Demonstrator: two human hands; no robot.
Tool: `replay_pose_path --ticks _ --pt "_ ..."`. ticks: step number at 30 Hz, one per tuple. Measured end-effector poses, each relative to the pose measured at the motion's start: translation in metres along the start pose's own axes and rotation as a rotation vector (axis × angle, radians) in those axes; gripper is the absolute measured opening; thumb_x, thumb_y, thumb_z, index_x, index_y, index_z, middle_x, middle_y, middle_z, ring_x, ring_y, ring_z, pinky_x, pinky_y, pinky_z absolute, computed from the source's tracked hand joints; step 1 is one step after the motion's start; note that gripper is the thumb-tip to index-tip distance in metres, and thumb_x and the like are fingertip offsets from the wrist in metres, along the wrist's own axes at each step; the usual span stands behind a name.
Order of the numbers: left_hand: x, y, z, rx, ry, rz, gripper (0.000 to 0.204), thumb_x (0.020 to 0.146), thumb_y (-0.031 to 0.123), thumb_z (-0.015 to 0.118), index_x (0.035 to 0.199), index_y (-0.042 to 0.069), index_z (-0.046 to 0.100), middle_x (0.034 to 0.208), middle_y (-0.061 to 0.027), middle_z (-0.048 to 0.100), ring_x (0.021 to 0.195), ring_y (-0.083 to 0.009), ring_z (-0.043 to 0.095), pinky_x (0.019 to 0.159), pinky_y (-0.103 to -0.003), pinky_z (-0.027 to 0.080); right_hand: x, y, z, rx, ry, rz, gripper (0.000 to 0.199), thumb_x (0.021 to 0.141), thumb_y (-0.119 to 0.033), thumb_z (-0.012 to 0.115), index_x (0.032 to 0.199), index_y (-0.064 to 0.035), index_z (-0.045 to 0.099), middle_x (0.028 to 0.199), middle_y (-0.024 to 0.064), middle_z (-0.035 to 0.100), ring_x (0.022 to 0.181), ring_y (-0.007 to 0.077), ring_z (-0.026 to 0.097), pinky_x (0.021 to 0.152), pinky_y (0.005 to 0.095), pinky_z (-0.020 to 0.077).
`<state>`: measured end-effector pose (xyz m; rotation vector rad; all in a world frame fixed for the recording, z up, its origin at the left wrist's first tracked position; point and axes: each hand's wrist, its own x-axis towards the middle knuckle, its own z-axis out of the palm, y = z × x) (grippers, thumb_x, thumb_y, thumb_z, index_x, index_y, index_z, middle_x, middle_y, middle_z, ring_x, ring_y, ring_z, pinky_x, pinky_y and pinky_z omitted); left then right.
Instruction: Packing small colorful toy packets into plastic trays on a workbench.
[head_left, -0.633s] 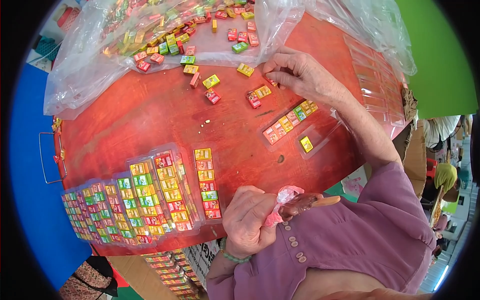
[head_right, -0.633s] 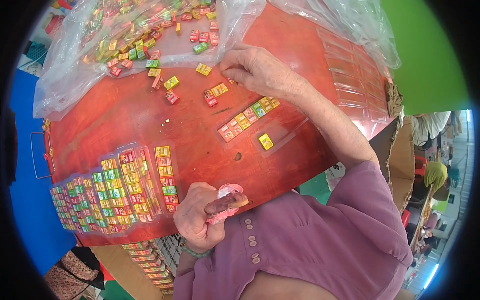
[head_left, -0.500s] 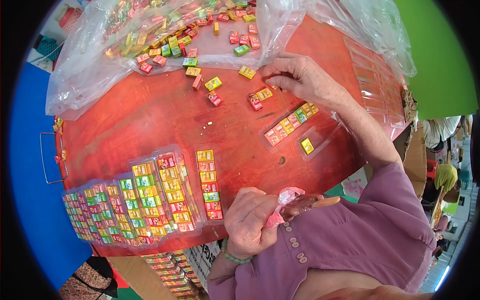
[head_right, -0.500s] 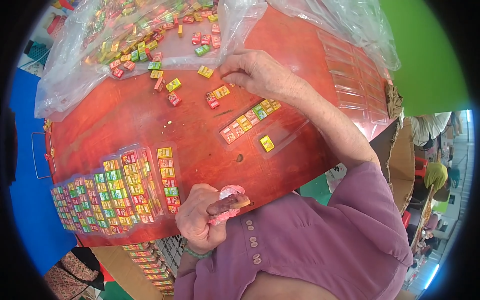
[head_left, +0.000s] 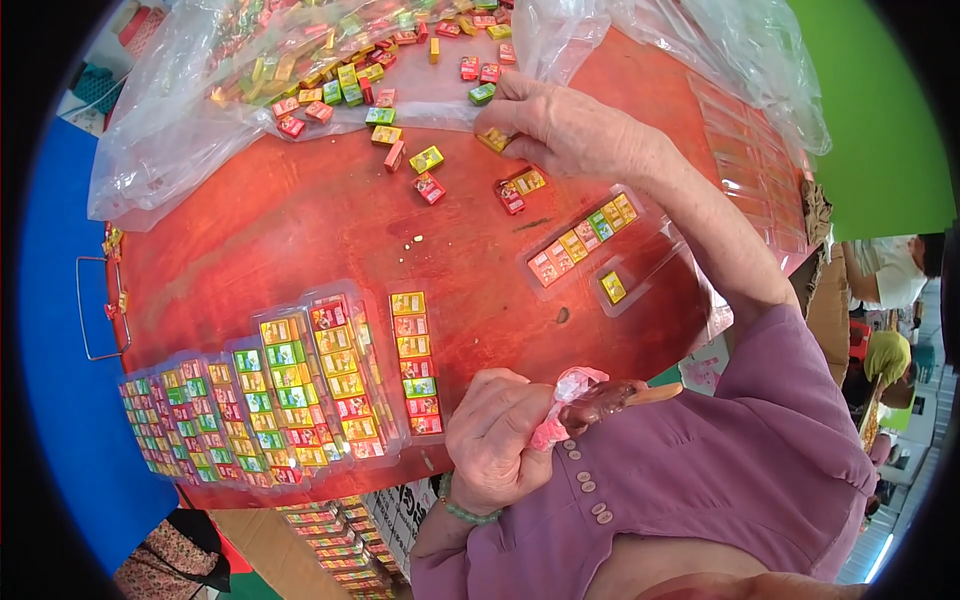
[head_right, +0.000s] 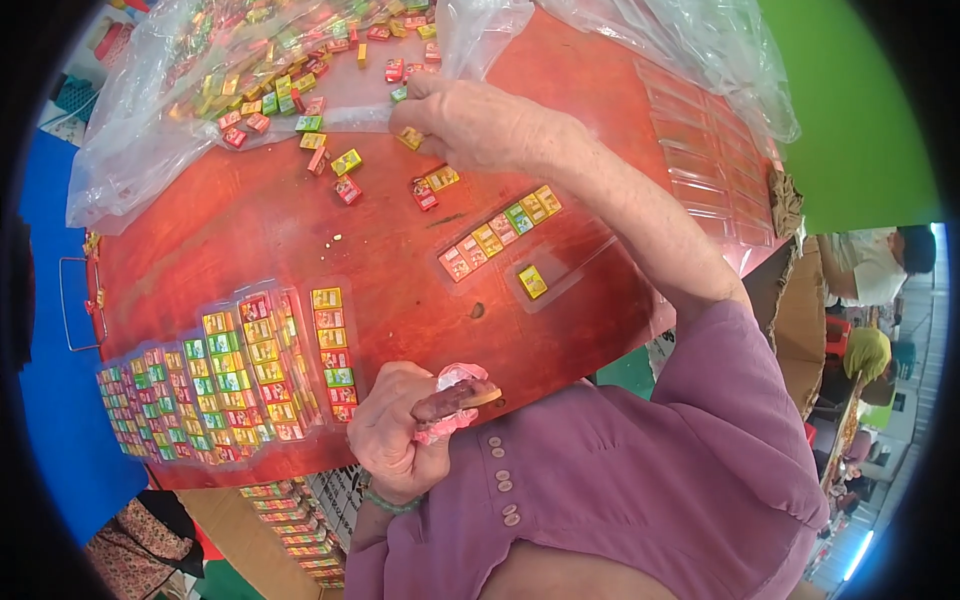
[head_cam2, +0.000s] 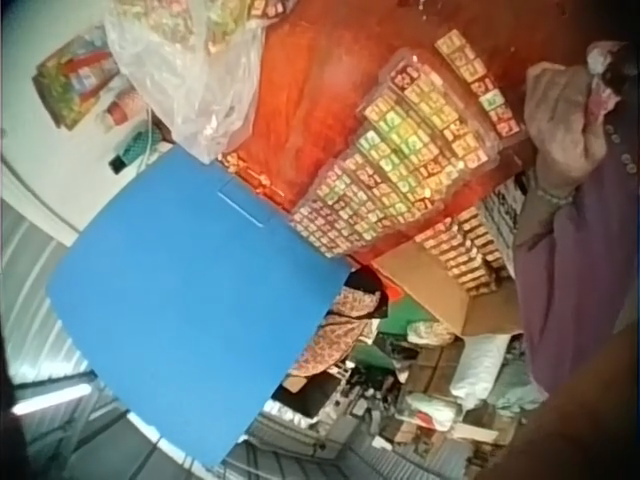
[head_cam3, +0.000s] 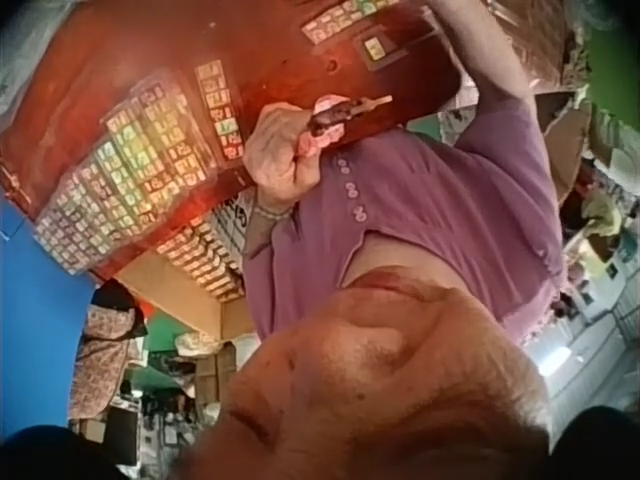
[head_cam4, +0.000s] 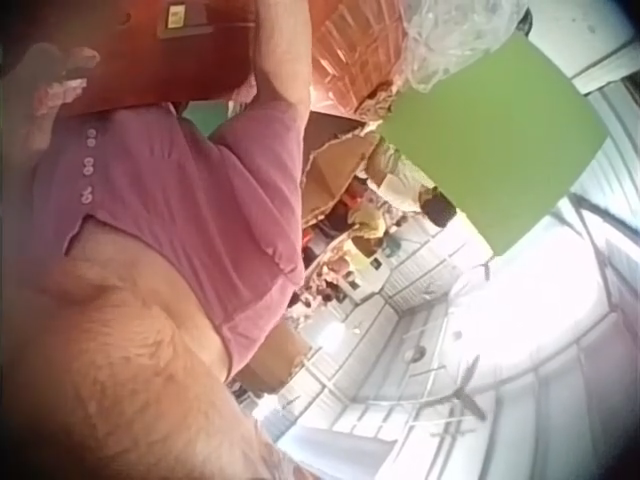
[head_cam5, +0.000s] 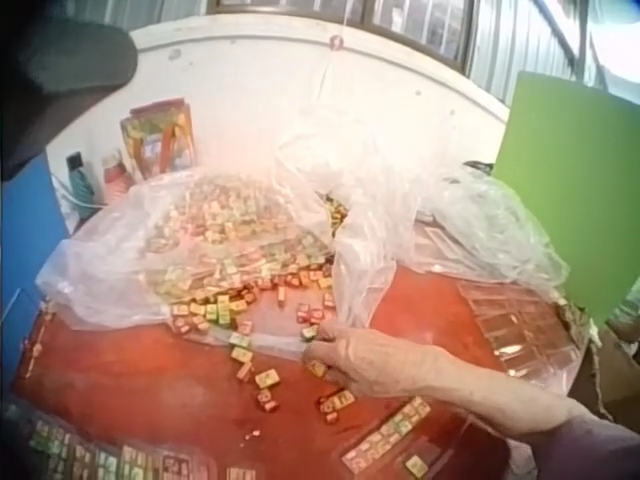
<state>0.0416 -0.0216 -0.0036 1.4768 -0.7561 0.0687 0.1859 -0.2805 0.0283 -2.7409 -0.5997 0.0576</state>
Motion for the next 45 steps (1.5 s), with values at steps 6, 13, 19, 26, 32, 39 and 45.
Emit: replay_pose_path --ticks 6,13,19,26,32,39,45 --pt "-0.001 0.0 -0.001 0.007 -0.009 -0.006 0.022 0.075 0.003 0.071 0.096 -0.003 0.067 0.082 -0.0103 0.067 0.068 -0.0269 0.064 0.067 -0.039 0.051 -0.007 0.0 -0.007 0.158 -0.024 0.01 0.024 0.086 -0.002 0.067 0.107 -0.0016 0.057 0.102 0.0148 0.055 0.1 0.0357 0.06 0.082 0.0437 0.0496" --pt "0.001 0.0 0.001 0.004 -0.017 0.004 0.024 0.073 0.002 0.071 0.096 -0.003 0.067 0.082 -0.0105 0.067 0.068 -0.0273 0.064 0.067 -0.039 0.051 -0.03 -0.005 -0.007 -0.091 0.064 -0.149 0.027 0.081 -0.007 0.071 0.104 -0.0005 0.059 0.1 0.0166 0.059 0.102 0.0366 0.06 0.088 0.0437 0.0492" --pt "0.0 -0.001 0.0 0.005 -0.034 -0.001 0.025 0.071 0.001 0.069 0.095 -0.003 0.068 0.082 -0.011 0.066 0.068 -0.0276 0.064 0.067 -0.039 0.051 -0.042 -0.003 -0.01 -0.093 0.027 -0.199 0.031 0.08 -0.009 0.073 0.108 -0.0011 0.061 0.11 0.0123 0.062 0.113 0.0318 0.057 0.098 0.0418 0.0468" --pt "0.0 0.0 -0.001 0.007 -0.038 -0.015 0.025 0.069 0.0 0.066 0.094 -0.004 0.067 0.083 -0.0114 0.067 0.068 -0.0282 0.064 0.067 -0.039 0.051 -0.047 -0.014 -0.018 -0.069 -0.068 -0.154 0.041 0.076 -0.006 0.076 0.115 -0.0042 0.064 0.123 0.0092 0.06 0.119 0.0299 0.054 0.104 0.0413 0.0442" --pt "0.001 0.0 0.0 0.0 -0.029 -0.016 0.026 0.069 0.0 0.067 0.094 -0.004 0.067 0.083 -0.0115 0.067 0.068 -0.0282 0.064 0.068 -0.04 0.052 -0.045 -0.001 -0.012 0.04 -0.055 -0.138 0.046 0.073 -0.006 0.08 0.117 -0.0045 0.065 0.13 0.0107 0.058 0.125 0.0323 0.051 0.103 0.0426 0.0453" --pt "0.0 -0.001 0.0 0.014 -0.031 -0.013 0.024 0.07 0.001 0.068 0.094 -0.003 0.067 0.083 -0.0117 0.067 0.068 -0.0282 0.064 0.068 -0.04 0.052 -0.044 -0.001 -0.005 0.164 -0.077 -0.084 0.036 0.078 -0.01 0.078 0.111 -0.0024 0.066 0.126 0.0102 0.06 0.118 0.0308 0.058 0.097 0.0397 0.0502" --pt "0.0 0.0 0.0 0.015 -0.033 -0.013 0.025 0.069 0.0 0.067 0.093 -0.004 0.067 0.083 -0.0121 0.067 0.068 -0.0284 0.064 0.068 -0.04 0.052 -0.046 -0.011 0.001 0.102 -0.01 0.026 0.032 0.084 -0.013 0.075 0.112 -0.0008 0.064 0.124 0.0119 0.06 0.113 0.0327 0.061 0.093 0.0399 0.052"
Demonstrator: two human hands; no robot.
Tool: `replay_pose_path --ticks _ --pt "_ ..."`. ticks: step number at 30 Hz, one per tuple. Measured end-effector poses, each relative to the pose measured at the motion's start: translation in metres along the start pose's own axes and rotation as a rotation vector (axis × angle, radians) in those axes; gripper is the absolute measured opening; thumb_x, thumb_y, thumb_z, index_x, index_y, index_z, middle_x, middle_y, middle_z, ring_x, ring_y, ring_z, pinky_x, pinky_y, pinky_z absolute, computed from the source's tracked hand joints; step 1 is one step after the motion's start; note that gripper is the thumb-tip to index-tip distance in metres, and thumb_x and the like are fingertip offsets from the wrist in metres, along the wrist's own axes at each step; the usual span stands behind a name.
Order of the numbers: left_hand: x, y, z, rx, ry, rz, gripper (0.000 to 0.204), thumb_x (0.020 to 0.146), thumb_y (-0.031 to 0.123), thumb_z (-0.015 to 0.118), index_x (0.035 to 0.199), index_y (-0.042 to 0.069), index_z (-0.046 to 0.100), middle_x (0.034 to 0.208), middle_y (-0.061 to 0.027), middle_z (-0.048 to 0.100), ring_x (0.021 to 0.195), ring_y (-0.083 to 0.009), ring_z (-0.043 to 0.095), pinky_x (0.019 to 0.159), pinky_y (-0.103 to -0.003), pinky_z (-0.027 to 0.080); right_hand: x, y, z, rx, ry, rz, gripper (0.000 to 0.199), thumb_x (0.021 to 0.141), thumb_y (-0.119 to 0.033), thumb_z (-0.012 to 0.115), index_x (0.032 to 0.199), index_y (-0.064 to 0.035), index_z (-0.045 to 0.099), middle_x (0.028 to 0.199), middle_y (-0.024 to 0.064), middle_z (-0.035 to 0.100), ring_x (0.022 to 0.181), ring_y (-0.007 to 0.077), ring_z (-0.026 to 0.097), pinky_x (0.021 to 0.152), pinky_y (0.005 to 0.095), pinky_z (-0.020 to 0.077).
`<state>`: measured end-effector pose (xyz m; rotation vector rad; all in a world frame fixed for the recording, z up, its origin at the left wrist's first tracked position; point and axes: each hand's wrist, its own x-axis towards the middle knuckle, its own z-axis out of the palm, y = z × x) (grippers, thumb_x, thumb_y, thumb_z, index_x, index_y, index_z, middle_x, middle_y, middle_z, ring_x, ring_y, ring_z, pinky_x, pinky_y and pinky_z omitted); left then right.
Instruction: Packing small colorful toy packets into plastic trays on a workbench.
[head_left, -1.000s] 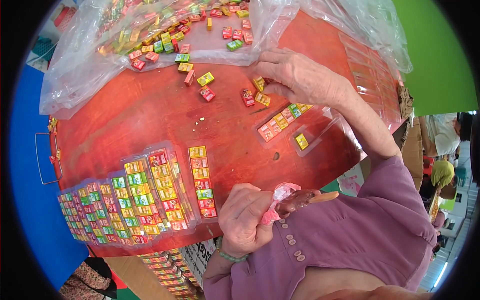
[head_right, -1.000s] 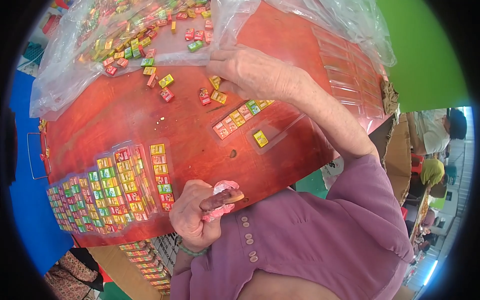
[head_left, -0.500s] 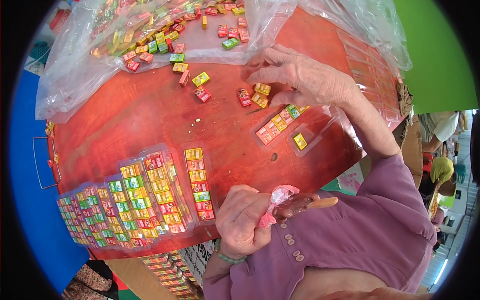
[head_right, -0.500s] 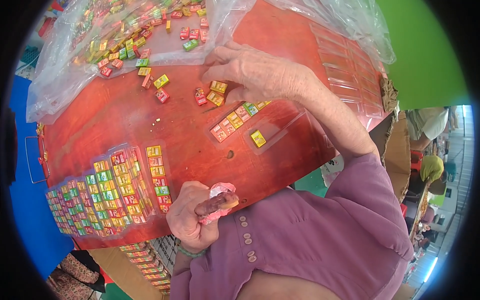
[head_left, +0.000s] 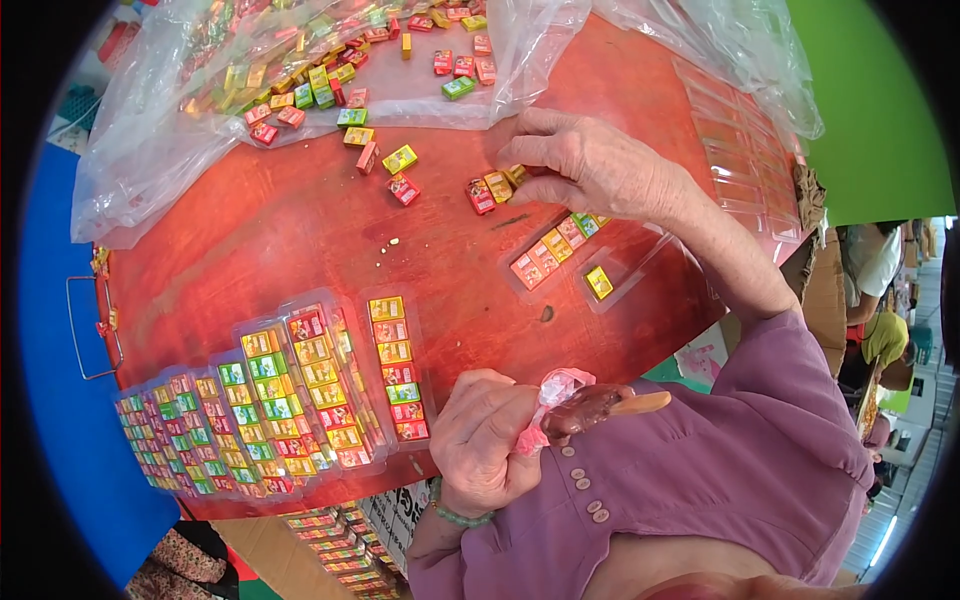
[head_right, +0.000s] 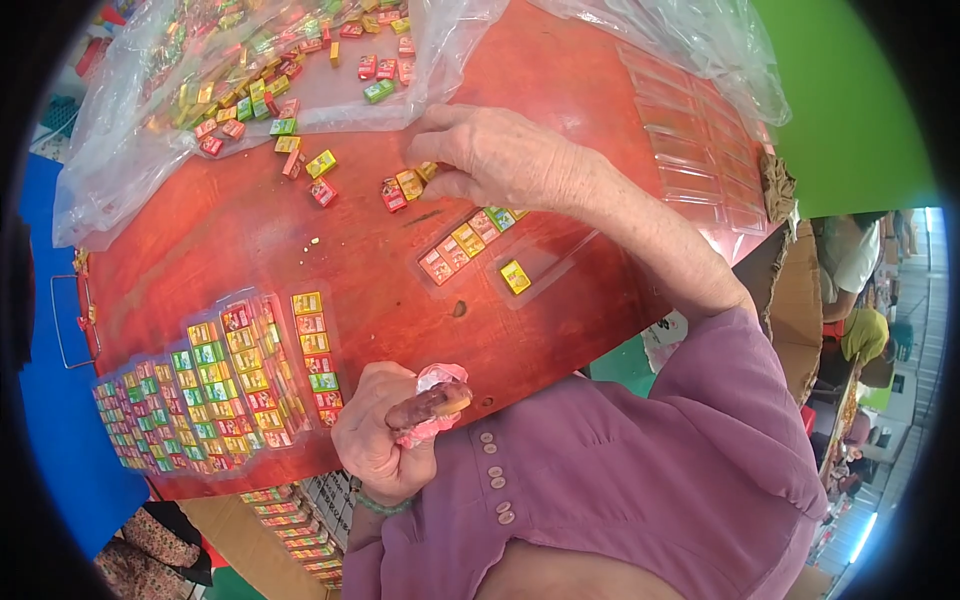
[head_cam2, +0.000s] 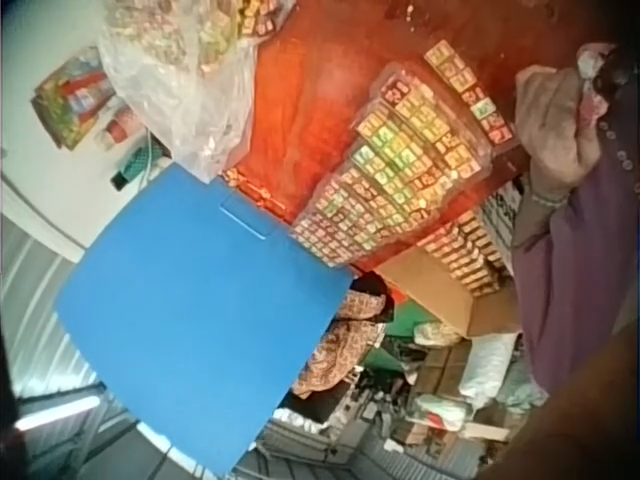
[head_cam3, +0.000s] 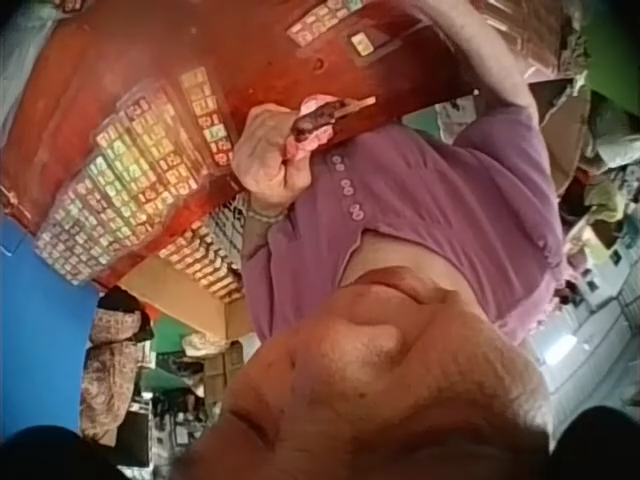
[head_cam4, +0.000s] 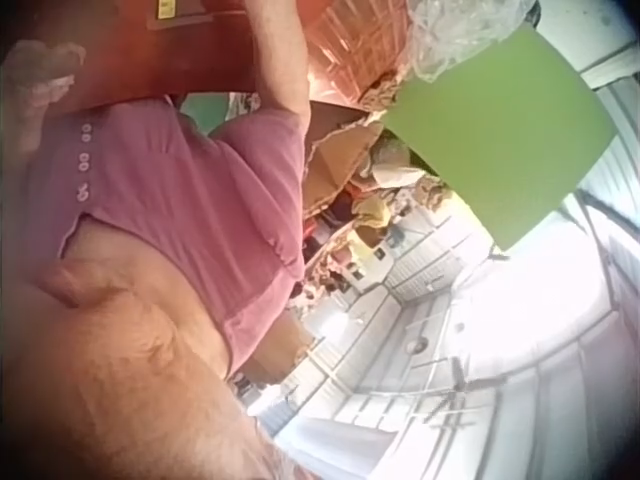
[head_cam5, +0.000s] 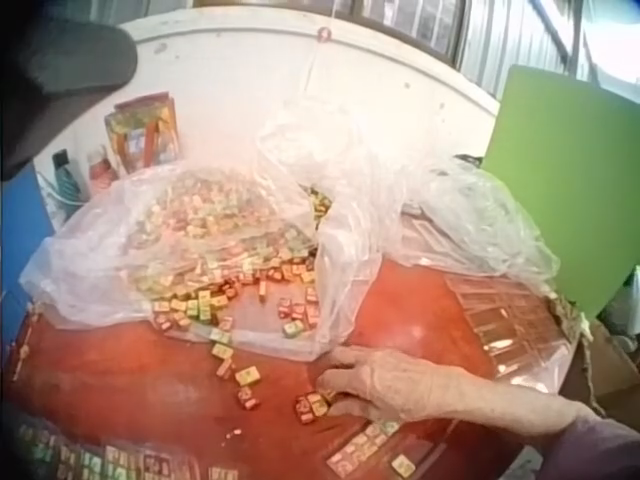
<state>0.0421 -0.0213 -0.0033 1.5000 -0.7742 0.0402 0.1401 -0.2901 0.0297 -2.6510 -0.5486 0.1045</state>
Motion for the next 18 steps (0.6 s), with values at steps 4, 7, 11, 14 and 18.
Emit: replay_pose_path --ticks 4,7,11,14,18 --pt "-0.002 -0.001 0.0 -0.005 0.001 0.002 0.028 0.066 0.0 0.067 0.094 -0.004 0.067 0.083 -0.0122 0.067 0.068 -0.0286 0.064 0.069 -0.04 0.052 -0.002 -0.006 0.003 0.008 -0.005 0.06 0.04 0.085 -0.017 0.075 0.119 -0.0023 0.061 0.126 0.0129 0.059 0.112 0.0344 0.062 0.093 0.0404 0.0522" --pt "-0.002 -0.001 0.0 -0.008 -0.001 0.003 0.03 0.064 -0.001 0.066 0.094 -0.004 0.067 0.083 -0.0121 0.067 0.068 -0.0288 0.064 0.068 -0.04 0.052 -0.003 -0.013 0.007 0.02 0.05 0.083 0.05 0.085 -0.023 0.076 0.127 -0.004 0.057 0.128 0.0134 0.058 0.113 0.0348 0.06 0.094 0.0408 0.0518" --pt "-0.002 -0.002 -0.001 -0.021 -0.012 -0.001 0.03 0.064 -0.001 0.065 0.094 -0.004 0.067 0.083 -0.0118 0.067 0.068 -0.0288 0.064 0.068 -0.04 0.052 -0.002 -0.014 0.014 -0.034 0.076 0.047 0.054 0.084 -0.027 0.077 0.128 -0.005 0.056 0.127 0.0136 0.057 0.114 0.0342 0.059 0.095 0.0402 0.0513" --pt "-0.001 -0.001 -0.001 -0.017 -0.008 -0.003 0.029 0.065 0.0 0.066 0.093 -0.004 0.067 0.083 -0.0115 0.067 0.068 -0.0286 0.064 0.068 -0.04 0.052 -0.001 -0.016 0.019 -0.05 0.094 0.04 0.052 0.084 -0.027 0.077 0.127 -0.0058 0.057 0.124 0.0132 0.057 0.113 0.0335 0.059 0.094 0.04 0.0513" --pt "-0.001 0.0 -0.002 -0.016 -0.022 -0.014 0.027 0.067 0.001 0.066 0.093 -0.004 0.067 0.083 -0.0112 0.066 0.068 -0.0284 0.064 0.068 -0.04 0.052 -0.002 -0.023 0.022 -0.099 0.14 0.055 0.046 0.084 -0.026 0.076 0.123 -0.0076 0.059 0.12 0.0126 0.056 0.11 0.0325 0.06 0.091 0.0402 0.0517"
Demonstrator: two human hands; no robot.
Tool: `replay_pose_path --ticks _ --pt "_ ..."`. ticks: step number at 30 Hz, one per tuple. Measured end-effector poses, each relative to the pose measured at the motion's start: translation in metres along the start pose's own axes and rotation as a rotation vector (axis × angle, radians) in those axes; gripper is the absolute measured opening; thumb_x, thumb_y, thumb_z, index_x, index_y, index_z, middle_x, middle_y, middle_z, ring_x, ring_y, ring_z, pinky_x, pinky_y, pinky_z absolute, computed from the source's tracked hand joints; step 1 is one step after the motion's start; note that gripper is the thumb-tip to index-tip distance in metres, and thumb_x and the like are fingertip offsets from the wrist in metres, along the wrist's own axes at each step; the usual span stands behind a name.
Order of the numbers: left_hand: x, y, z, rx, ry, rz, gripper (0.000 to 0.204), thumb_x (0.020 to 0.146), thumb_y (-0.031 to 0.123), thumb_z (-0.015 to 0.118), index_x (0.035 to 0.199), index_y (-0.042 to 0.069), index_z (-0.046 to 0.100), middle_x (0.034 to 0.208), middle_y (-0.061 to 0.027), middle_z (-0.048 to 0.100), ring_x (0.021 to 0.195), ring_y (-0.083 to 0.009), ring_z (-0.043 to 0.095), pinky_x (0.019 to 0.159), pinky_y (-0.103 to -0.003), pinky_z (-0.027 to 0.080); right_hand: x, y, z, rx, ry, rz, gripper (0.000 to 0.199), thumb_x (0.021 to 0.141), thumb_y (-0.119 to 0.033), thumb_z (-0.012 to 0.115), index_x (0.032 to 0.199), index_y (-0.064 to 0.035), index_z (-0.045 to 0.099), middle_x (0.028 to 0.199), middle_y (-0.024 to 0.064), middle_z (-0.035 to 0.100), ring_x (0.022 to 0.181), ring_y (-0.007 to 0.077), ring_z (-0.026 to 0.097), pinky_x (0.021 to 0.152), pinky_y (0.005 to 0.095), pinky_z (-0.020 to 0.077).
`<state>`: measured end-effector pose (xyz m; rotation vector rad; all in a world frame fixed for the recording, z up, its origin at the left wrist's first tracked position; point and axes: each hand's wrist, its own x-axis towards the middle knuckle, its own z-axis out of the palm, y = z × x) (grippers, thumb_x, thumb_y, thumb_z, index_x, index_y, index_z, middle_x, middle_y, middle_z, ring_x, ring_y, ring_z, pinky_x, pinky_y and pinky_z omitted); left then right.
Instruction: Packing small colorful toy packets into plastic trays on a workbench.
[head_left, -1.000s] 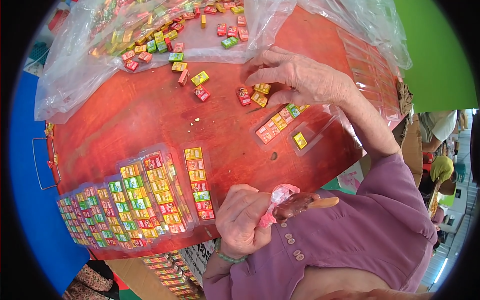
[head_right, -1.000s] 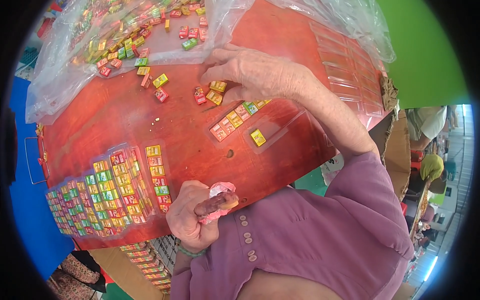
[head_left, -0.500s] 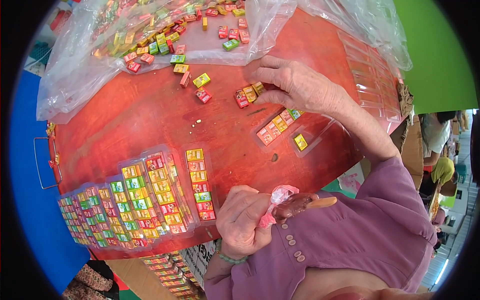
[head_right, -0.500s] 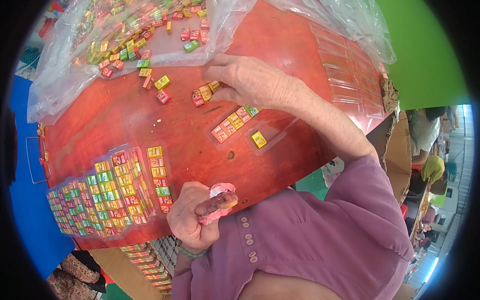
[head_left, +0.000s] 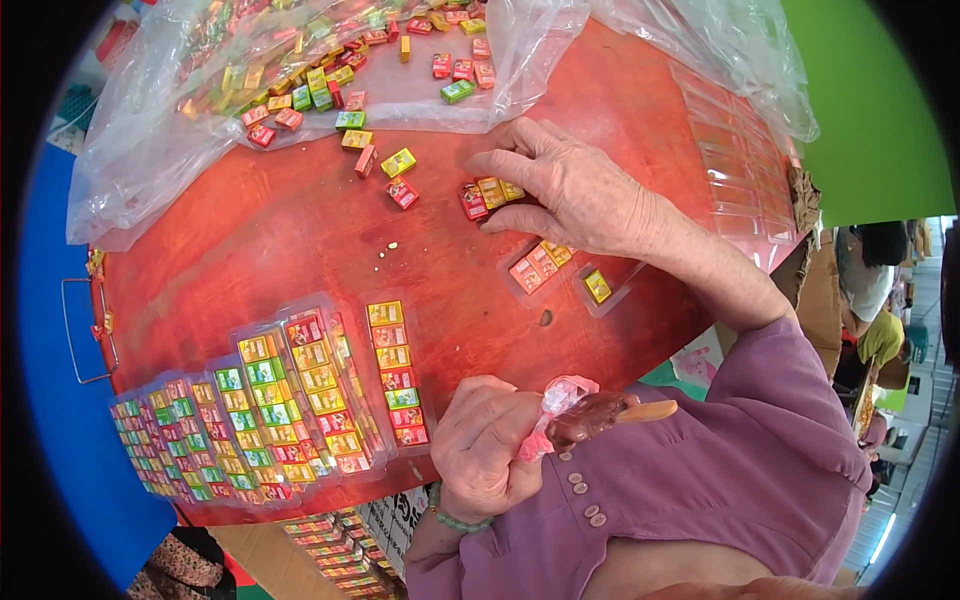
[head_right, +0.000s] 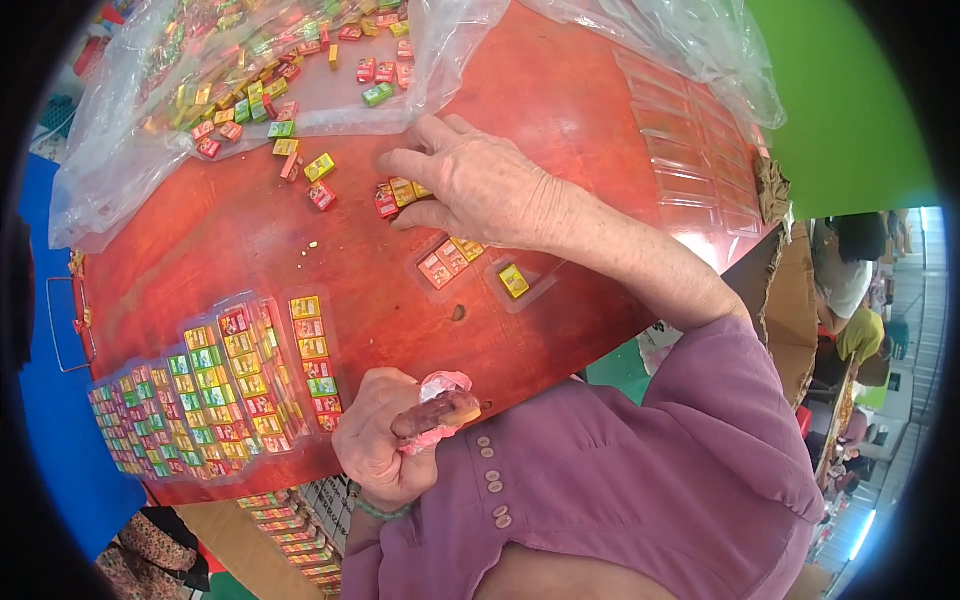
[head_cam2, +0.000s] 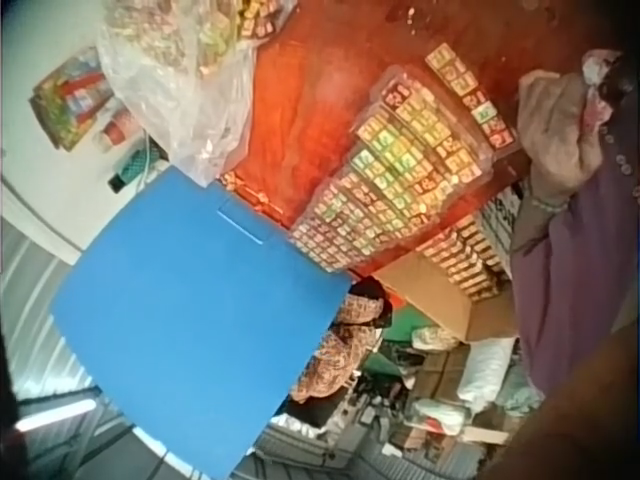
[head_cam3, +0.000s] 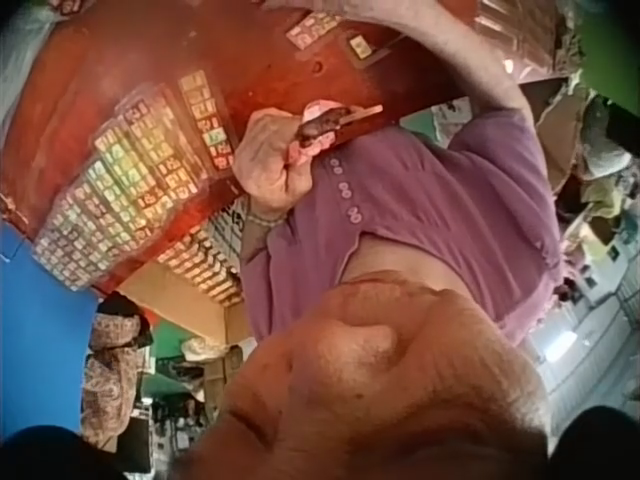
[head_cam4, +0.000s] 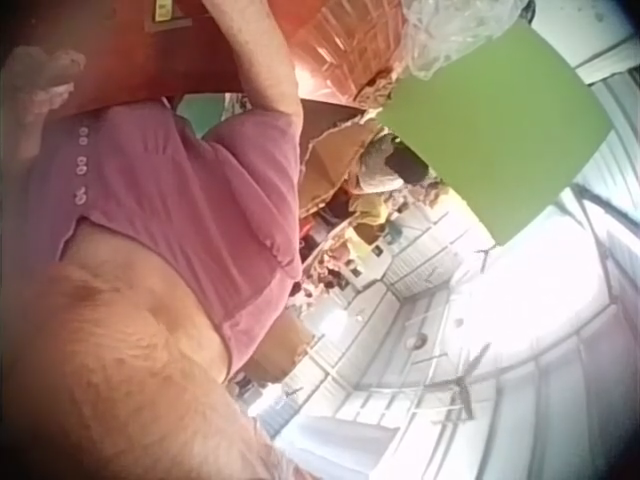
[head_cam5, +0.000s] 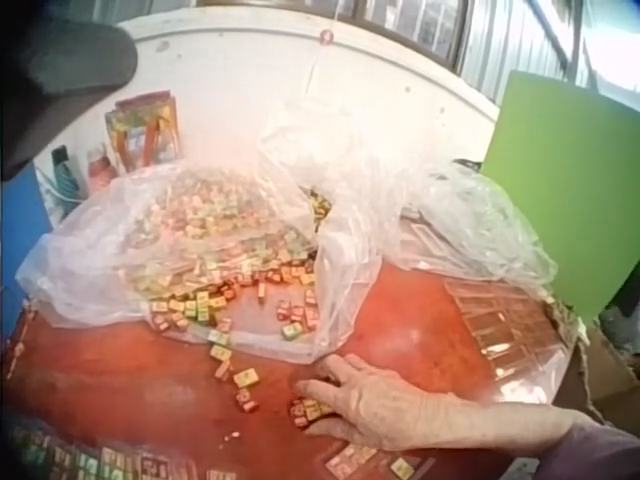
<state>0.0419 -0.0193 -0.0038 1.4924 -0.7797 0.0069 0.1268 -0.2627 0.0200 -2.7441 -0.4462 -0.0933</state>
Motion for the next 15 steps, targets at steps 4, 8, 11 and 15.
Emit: replay_pose_path --ticks 4,8,11,15 --pt "-0.0003 -0.0004 0.0009 0.0 0.007 0.008 0.025 0.069 0.003 0.068 0.093 -0.003 0.067 0.083 -0.0108 0.067 0.068 -0.0278 0.064 0.068 -0.039 0.052 0.0005 -0.0049 0.0033 -0.042 0.009 -0.028 0.041 0.085 -0.023 0.075 0.121 -0.0081 0.061 0.117 0.0125 0.056 0.108 0.0319 0.06 0.09 0.0405 0.0519" --pt "-0.0017 -0.0015 0.0015 0.0 0.004 0.005 0.025 0.071 0.004 0.069 0.094 -0.003 0.068 0.083 -0.0101 0.067 0.068 -0.0271 0.063 0.068 -0.039 0.052 0.0004 -0.0032 0.0046 -0.014 -0.019 -0.019 0.038 0.086 -0.019 0.073 0.12 -0.0079 0.061 0.117 0.0128 0.056 0.106 0.0316 0.06 0.089 0.0405 0.0522" --pt "-0.0015 -0.0011 0.0013 -0.009 0.005 0.004 0.025 0.071 0.003 0.069 0.095 -0.003 0.068 0.082 -0.0098 0.067 0.068 -0.0268 0.063 0.068 -0.039 0.051 -0.0001 0.0018 0.0065 -0.001 -0.001 -0.032 0.037 0.087 -0.018 0.071 0.121 -0.0066 0.061 0.117 0.0129 0.056 0.106 0.0322 0.06 0.089 0.0404 0.0521" --pt "-0.0017 0.0001 0.0011 -0.01 0.001 -0.006 0.024 0.072 0.003 0.069 0.095 -0.003 0.068 0.082 -0.0101 0.066 0.068 -0.0267 0.063 0.068 -0.039 0.051 0.0005 0.003 0.0039 0.021 -0.013 -0.036 0.039 0.088 -0.014 0.07 0.124 -0.0036 0.059 0.12 0.0132 0.056 0.11 0.0337 0.059 0.091 0.0412 0.0514"
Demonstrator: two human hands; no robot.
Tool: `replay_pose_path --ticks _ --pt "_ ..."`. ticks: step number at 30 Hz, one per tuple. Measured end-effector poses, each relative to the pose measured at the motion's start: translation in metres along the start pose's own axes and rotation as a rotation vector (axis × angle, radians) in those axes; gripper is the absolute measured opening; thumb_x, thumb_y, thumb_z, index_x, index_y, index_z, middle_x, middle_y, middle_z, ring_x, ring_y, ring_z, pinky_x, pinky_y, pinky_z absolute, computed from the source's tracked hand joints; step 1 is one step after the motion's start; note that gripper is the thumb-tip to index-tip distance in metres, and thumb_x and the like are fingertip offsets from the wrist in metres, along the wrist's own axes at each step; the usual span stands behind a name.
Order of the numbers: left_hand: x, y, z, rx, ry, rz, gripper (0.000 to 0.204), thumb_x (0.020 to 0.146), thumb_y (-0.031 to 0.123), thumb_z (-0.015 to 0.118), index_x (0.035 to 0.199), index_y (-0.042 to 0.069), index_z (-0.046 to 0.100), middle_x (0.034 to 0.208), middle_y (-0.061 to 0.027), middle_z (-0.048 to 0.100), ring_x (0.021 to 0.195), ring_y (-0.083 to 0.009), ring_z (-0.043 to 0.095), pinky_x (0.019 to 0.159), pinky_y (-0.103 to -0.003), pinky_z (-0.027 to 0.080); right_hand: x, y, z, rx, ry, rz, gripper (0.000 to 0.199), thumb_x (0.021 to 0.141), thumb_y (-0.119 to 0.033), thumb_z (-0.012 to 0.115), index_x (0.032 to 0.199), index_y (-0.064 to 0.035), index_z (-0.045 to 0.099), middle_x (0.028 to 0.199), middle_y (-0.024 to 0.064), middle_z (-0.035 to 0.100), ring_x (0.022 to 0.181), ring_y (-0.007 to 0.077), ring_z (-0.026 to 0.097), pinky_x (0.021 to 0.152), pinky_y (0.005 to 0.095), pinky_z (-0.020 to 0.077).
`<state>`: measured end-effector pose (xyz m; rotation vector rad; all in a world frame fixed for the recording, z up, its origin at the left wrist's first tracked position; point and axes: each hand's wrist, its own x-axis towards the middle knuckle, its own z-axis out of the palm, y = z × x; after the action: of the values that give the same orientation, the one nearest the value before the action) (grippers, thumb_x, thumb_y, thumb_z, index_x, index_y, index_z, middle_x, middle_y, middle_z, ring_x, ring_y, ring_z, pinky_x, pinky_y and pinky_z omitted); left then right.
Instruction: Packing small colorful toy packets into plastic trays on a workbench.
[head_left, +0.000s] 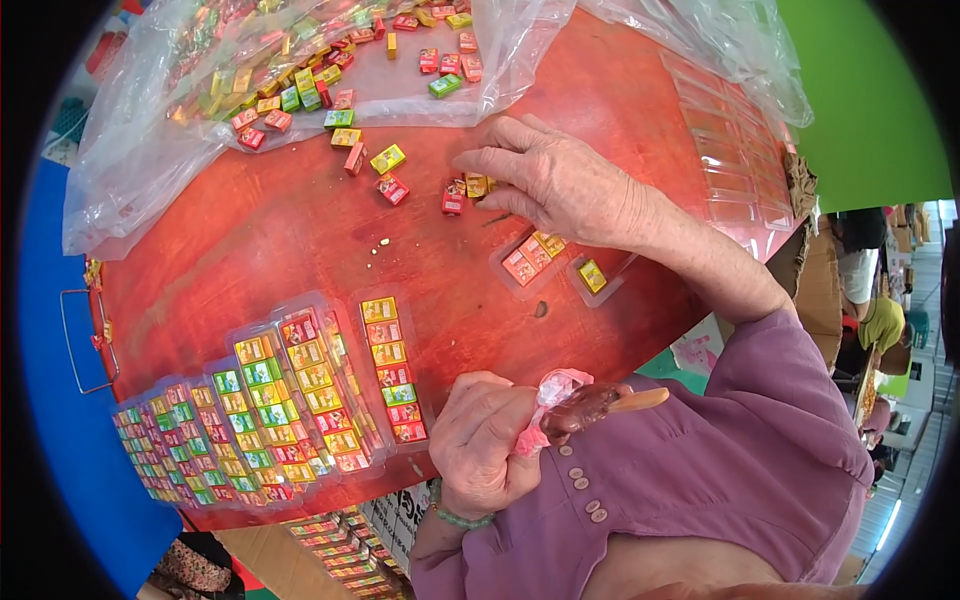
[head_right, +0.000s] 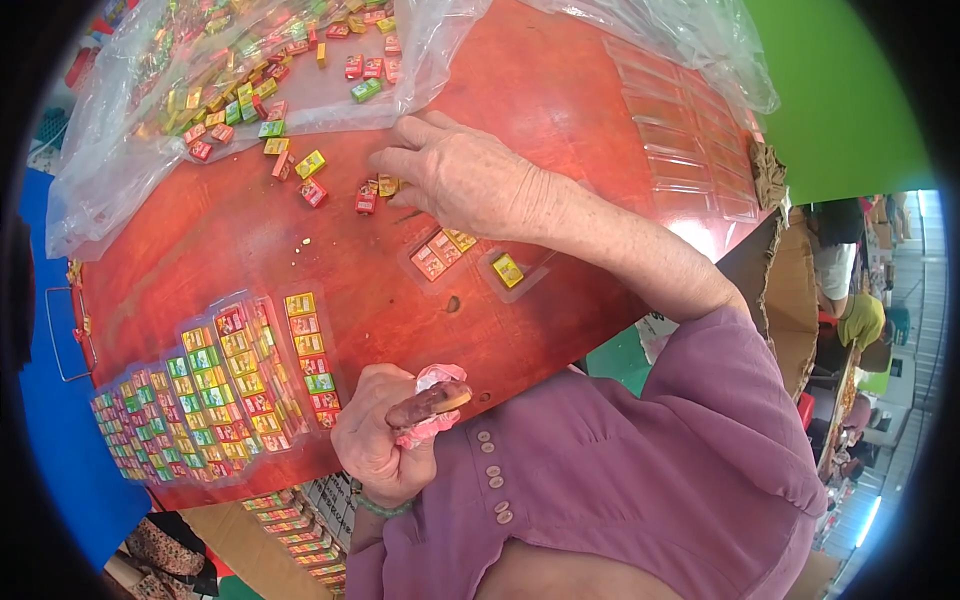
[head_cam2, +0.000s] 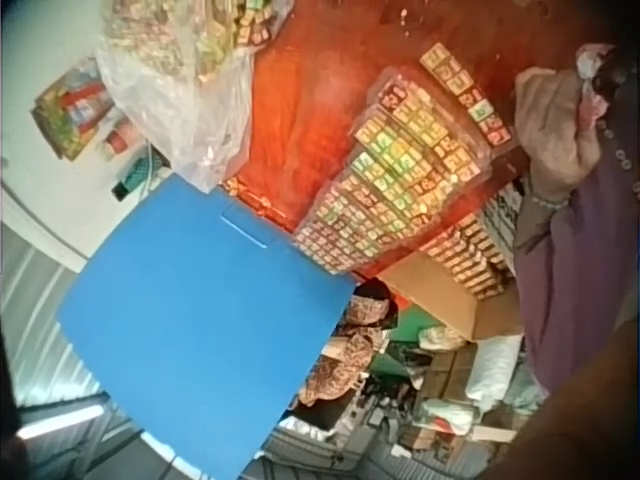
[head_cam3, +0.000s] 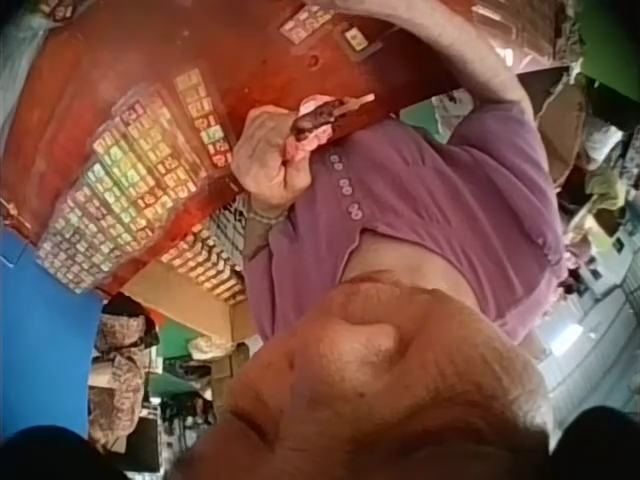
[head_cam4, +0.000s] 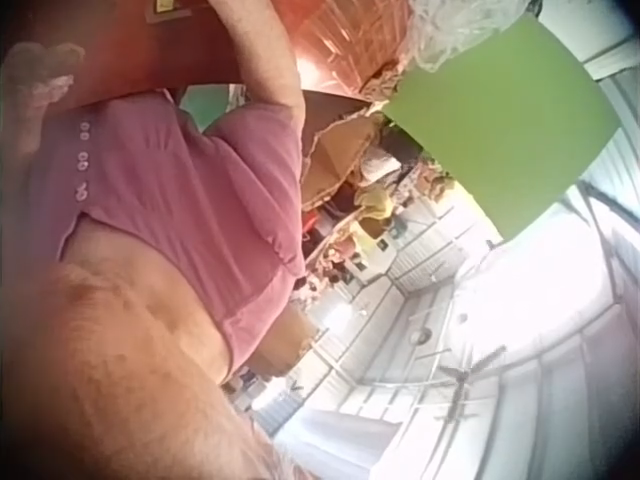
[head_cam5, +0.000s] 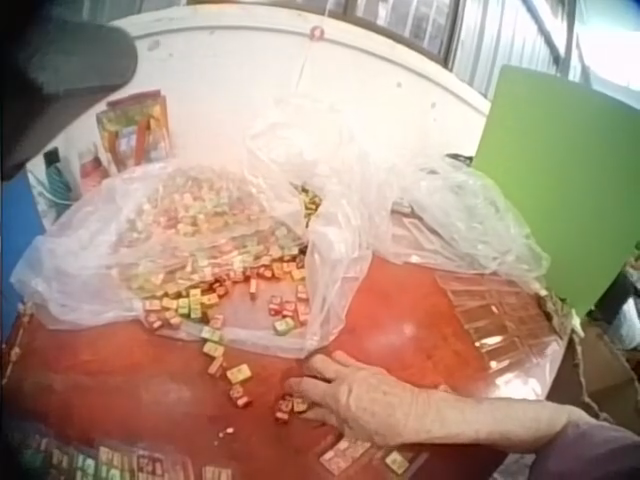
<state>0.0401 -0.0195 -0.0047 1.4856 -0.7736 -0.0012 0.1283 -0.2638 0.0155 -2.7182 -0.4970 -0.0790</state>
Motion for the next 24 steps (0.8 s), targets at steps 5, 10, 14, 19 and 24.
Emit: replay_pose_path --ticks 5,10,14,19,24 --pt "-0.002 -0.001 0.001 0.013 0.01 0.011 0.021 0.076 0.006 0.07 0.096 -0.003 0.069 0.082 -0.0103 0.067 0.068 -0.0266 0.063 0.067 -0.039 0.051 -0.002 0.003 -0.005 0.073 -0.012 0.015 0.042 0.085 -0.003 0.07 0.125 -0.0018 0.058 0.126 0.0144 0.056 0.116 0.0347 0.057 0.095 0.0412 0.0508" --pt "-0.002 -0.001 0.0 0.002 0.008 0.011 0.021 0.077 0.007 0.071 0.096 -0.003 0.069 0.082 -0.0102 0.067 0.067 -0.0264 0.063 0.067 -0.039 0.051 -0.006 0.01 -0.012 0.128 -0.072 0.065 0.045 0.082 0.007 0.066 0.127 0.0 0.058 0.13 0.015 0.056 0.12 0.0333 0.056 0.097 0.0389 0.0507" --pt "0.0 -0.002 0.0 -0.002 0.008 0.015 0.021 0.078 0.008 0.07 0.096 -0.003 0.069 0.082 -0.0102 0.067 0.067 -0.0262 0.063 0.067 -0.039 0.051 -0.006 0.012 -0.017 0.187 -0.044 0.143 0.048 0.081 0.012 0.062 0.128 0.0002 0.058 0.129 0.015 0.056 0.115 0.0305 0.059 0.094 0.0371 0.0518" --pt "-0.001 -0.001 0.0 0.005 0.01 0.005 0.021 0.078 0.009 0.07 0.096 -0.003 0.069 0.082 -0.0103 0.067 0.067 -0.0269 0.063 0.067 -0.039 0.051 -0.009 0.014 -0.026 0.189 -0.026 0.184 0.048 0.082 0.009 0.062 0.128 -0.0007 0.058 0.119 0.0143 0.059 0.103 0.0288 0.063 0.085 0.0359 0.0534" --pt "-0.001 0.0 0.0 -0.002 0.017 0.002 0.021 0.077 0.009 0.07 0.095 -0.003 0.069 0.082 -0.0105 0.066 0.067 -0.0275 0.063 0.067 -0.04 0.051 -0.016 0.019 -0.034 0.27 -0.025 0.292 0.028 0.087 0.001 0.066 0.115 0.0009 0.064 0.099 0.0069 0.063 0.089 0.0161 0.063 0.076 0.0313 0.0511"
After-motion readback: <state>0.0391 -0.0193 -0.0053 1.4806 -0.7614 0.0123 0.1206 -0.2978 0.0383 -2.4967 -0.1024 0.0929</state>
